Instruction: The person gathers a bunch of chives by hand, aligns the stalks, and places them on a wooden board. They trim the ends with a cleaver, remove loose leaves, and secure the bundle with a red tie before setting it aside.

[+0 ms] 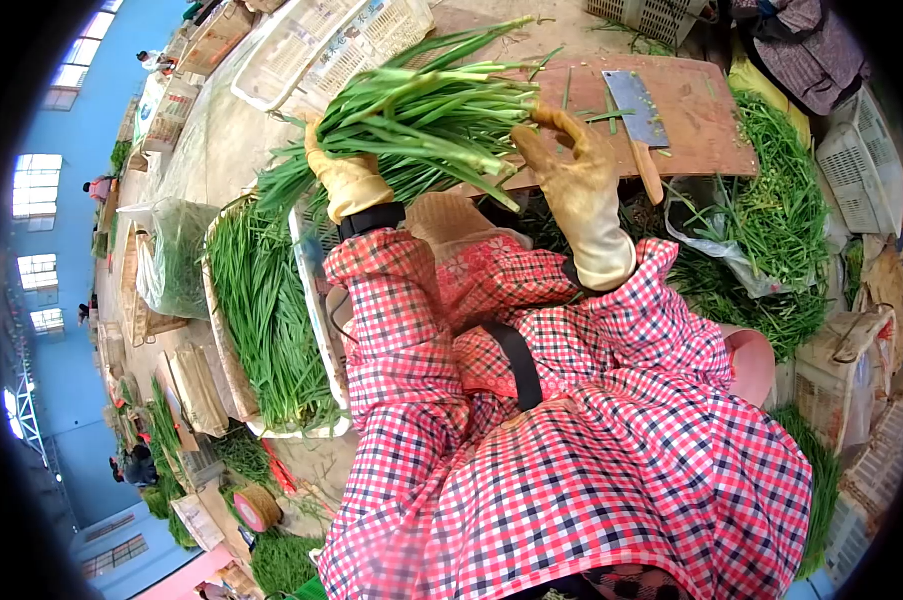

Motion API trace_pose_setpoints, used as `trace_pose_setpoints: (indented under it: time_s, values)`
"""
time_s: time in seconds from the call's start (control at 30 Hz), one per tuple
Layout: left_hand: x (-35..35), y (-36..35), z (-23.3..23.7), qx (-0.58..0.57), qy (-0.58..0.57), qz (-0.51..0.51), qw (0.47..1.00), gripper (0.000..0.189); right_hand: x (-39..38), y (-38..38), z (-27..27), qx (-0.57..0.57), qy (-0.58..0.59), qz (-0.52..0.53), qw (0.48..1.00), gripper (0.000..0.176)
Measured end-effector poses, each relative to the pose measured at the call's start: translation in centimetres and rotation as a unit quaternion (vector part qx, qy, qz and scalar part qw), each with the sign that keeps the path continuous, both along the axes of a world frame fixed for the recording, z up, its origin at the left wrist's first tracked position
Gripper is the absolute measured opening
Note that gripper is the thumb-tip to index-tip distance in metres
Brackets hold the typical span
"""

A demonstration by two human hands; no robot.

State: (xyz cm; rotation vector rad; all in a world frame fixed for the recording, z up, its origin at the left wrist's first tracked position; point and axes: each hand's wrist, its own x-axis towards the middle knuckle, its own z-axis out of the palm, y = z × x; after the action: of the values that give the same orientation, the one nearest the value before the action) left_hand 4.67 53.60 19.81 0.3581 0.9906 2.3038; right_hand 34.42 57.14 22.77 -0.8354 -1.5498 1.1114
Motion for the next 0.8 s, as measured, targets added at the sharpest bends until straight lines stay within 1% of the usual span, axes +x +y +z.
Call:
trace_pose_setpoints:
  time_s: [0.03,0.07,0.1,0.13,0.17,0.23,0.27,0.3,0.33,0.37,0.4,0.43,0.47,0.5,0.53,0.57,0.63,0.67,0.7,0.77,0.8]
  values:
    - [-0.3,0.3,-0.6,0.011,0.016,0.004,1.0,0.041,0.2,-0.8,0.2,-0.051,0.034,0.018,0.998,0.031]
    - [-0.4,0.1,-0.8,0.046,-0.022,-0.023,0.998,0.042,0.4,-1.3,-0.2,-0.175,0.139,0.077,0.972,0.027]
    - [-0.6,0.0,-1.2,0.08,-0.059,-0.05,0.994,0.043,0.5,-1.4,-0.3,-0.105,0.097,0.062,0.988,0.027]
    - [-1.6,-0.1,-3.1,0.099,-0.067,-0.07,0.99,0.042,0.6,-1.4,-0.3,-0.036,0.054,0.045,0.997,0.028]
    - [-1.6,-0.2,-3.5,0.119,-0.076,-0.089,0.986,0.042,0.7,-1.5,-0.3,0.034,0.01,0.029,0.999,0.029]
    - [-1.7,-0.9,-4.1,0.054,-0.009,-0.068,0.996,0.03,0.9,-1.3,-0.2,0.171,-0.092,0.002,0.981,0.029]
    - [-3.1,-1.0,-5.8,0.078,0.014,-0.064,0.995,0.026,0.9,-0.9,-0.1,0.235,-0.149,-0.006,0.96,0.028]
    - [0.5,-1.5,-2.4,0.23,-0.101,-0.141,0.958,0.021,0.8,-0.6,-0.1,0.298,-0.204,-0.014,0.932,0.027]
    - [4.3,-1.9,1.1,0.35,-0.226,-0.218,0.882,0.016,0.5,-0.6,-1.0,0.248,-0.194,0.026,0.949,0.026]
    - [4.4,-1.9,1.9,0.339,-0.217,-0.253,0.88,0.012,0.4,-2.3,0.8,-0.048,-0.038,0.122,0.991,0.022]
    - [3.7,-1.7,1.4,0.278,-0.103,-0.169,0.94,0.012,0.6,-2.5,0.0,0.033,-0.066,0.087,0.993,0.019]
    - [3.6,-1.6,1.5,0.251,-0.07,-0.134,0.956,0.011,0.8,-2.7,-1.1,0.113,-0.092,0.051,0.988,0.016]
    - [3.5,-1.5,1.5,0.221,-0.039,-0.098,0.97,0.011,0.8,-3.3,-1.3,0.015,-0.007,0.073,0.997,0.016]
    - [4.8,-1.8,2.8,0.231,-0.092,-0.114,0.962,0.011,0.8,-4.1,-1.4,-0.082,0.078,0.093,0.989,0.015]
    - [5.5,-1.9,3.5,0.24,-0.127,-0.133,0.953,0.011,0.8,-4.7,-1.5,-0.179,0.162,0.109,0.964,0.014]
    - [6.3,-2.0,4.1,0.248,-0.163,-0.151,0.943,0.01,1.1,-4.8,-2.0,-0.163,0.146,0.093,0.971,0.015]
    - [6.6,-1.7,3.9,0.281,-0.195,-0.184,0.921,0.008,2.3,-4.8,-2.8,-0.13,0.111,0.063,0.983,0.016]
    - [6.7,-1.4,3.5,0.305,-0.21,-0.2,0.907,0.008,3.4,-5.1,-1.1,-0.216,0.127,0.066,0.966,0.017]
    - [6.3,-1.5,3.3,0.306,-0.235,-0.209,0.898,0.008,3.9,-4.7,-1.6,-0.113,0.156,0.049,0.98,0.016]
    - [5.0,-1.8,3.1,0.308,-0.284,-0.229,0.879,0.008,7.8,-3.7,-2.3,-0.126,0.048,0.063,0.989,0.017]
    - [4.9,-1.4,2.4,0.368,-0.244,-0.234,0.866,0.007,9.9,-3.0,-3.2,-0.158,0.006,0.082,0.984,0.018]
